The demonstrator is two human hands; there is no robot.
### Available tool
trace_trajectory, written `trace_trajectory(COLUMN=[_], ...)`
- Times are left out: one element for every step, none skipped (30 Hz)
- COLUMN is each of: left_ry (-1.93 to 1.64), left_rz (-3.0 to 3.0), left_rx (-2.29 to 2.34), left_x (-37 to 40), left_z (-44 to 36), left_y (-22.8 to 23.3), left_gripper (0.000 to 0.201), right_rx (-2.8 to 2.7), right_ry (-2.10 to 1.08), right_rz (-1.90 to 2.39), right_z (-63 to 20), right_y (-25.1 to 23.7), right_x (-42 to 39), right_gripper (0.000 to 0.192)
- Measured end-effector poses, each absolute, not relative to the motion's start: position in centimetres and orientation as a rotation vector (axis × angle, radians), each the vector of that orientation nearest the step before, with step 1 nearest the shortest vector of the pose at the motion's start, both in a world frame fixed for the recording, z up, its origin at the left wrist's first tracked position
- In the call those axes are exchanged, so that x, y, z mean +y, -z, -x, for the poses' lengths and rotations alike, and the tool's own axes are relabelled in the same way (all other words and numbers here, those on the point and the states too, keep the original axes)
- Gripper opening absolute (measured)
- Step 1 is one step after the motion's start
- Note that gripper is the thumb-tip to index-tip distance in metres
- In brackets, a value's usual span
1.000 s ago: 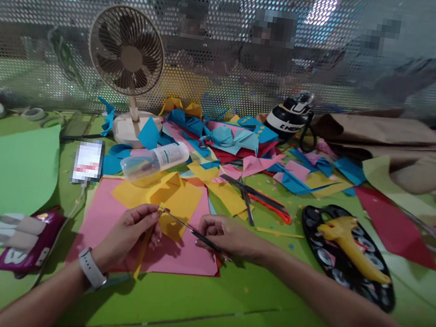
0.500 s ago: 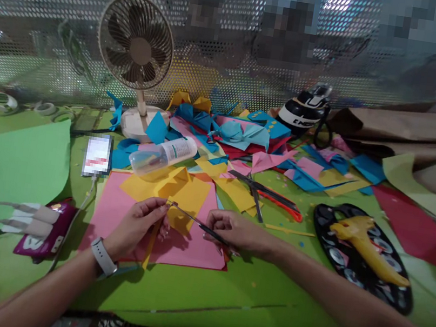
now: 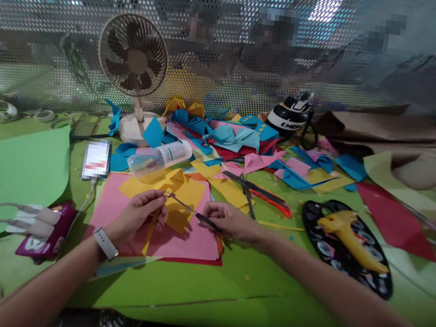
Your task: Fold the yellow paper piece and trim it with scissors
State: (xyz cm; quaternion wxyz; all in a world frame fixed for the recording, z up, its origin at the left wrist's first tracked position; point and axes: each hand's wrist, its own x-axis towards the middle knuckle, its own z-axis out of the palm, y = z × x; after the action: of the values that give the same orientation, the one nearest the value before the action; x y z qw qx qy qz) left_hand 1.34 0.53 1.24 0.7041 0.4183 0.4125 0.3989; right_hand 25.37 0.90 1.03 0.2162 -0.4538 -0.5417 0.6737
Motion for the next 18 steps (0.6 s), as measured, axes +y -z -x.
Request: trace_trajectory(left_ry=[-0.874,-0.864,-0.862,-0.868,-0.877,-0.886,-0.892,-0.9,-0.908,-0.915,-0.919,-0.922,-0.92,-0.913,-0.906,-0.9,-0.895,-0.893], left_rz=[-0.927,-0.922,-0.914,-0.907,-0.905,-0.91,-0.917,-0.926,-0.932,-0.933,-0.929,-0.922,-0.913,-0.907,-0.901,-0.897,-0.893,-0.891], left_rx=[0.897,0.884,0.881,0.887,0.899,0.913,0.924,0.932,0.935,0.932,0.922,0.911,0.901,0.893,0.89,0.887,0.885,0.881], left_x=[0.7,0.9,0.9,1.0,1.0,0.9,0.8,0.7,0.7,0.6,0.6,0.5,0.5,0.4,0.4,0.4,0.4,0.3], left_z=[-1.2,-1.1,-1.0,-0.9,-0.8,-0.8,-0.7,-0.7,-0.7,-0.7,-0.7,-0.7,-0.7,-0.7,-0.7,-0.7,-0.7,-0.7], left_y=[-1.4,-1.5,-1.6,-1.6,-1.7,-1.7,-1.7,-1.8,-1.9,-2.0,-2.1,-2.2,-2.3,-2.4,-2.4,-2.4,-2.4,-2.4], left_gripper=[0.028,0.031,0.033,0.034,0.033,0.031,0.029,0.028,0.027,0.026,0.026,0.027,0.027,0.028,0.029,0.029,0.03,0.031], right_rx=[-1.483,-1.467,-1.456,-1.447,-1.442,-1.439,-1.435,-1.426,-1.414,-1.406,-1.401,-1.402,-1.405,-1.411,-1.414,-1.417,-1.422,-1.429], right_ry=[-1.849,-1.831,-1.816,-1.799,-1.78,-1.764,-1.749,-1.732,-1.714,-1.695,-1.674,-1.65,-1.628,-1.612,-1.603,-1.601,-1.605,-1.608], right_rz=[1.255,1.255,1.253,1.25,1.246,1.242,1.237,1.232,1.231,1.235,1.24,1.244,1.246,1.245,1.241,1.234,1.231,1.234], right_z=[-25.4,-25.4,-25.4,-25.5,-25.5,-25.6,-25.7,-25.8,-25.9,-26.1,-26.3,-26.4,-26.6,-26.8,-27.0,-27.1,-27.1,-27.2], right_y=[-1.2,-1.3,-1.4,-1.6,-1.7,-1.9,-2.1,-2.4,-2.6,-2.9,-3.2,-3.5,-3.7,-3.9,-4.0,-4.0,-4.0,-4.0], right_x=[1.0,1.1,1.2,1.3,1.4,1.4,1.4,1.4,1.4,1.4,1.4,1.4,1.4,1.4,1.4,1.4,1.4,1.4], right_gripper=[0.042,0.043,0.043,0.044,0.044,0.044,0.044,0.044,0.044,0.045,0.045,0.046,0.046,0.047,0.047,0.047,0.047,0.046])
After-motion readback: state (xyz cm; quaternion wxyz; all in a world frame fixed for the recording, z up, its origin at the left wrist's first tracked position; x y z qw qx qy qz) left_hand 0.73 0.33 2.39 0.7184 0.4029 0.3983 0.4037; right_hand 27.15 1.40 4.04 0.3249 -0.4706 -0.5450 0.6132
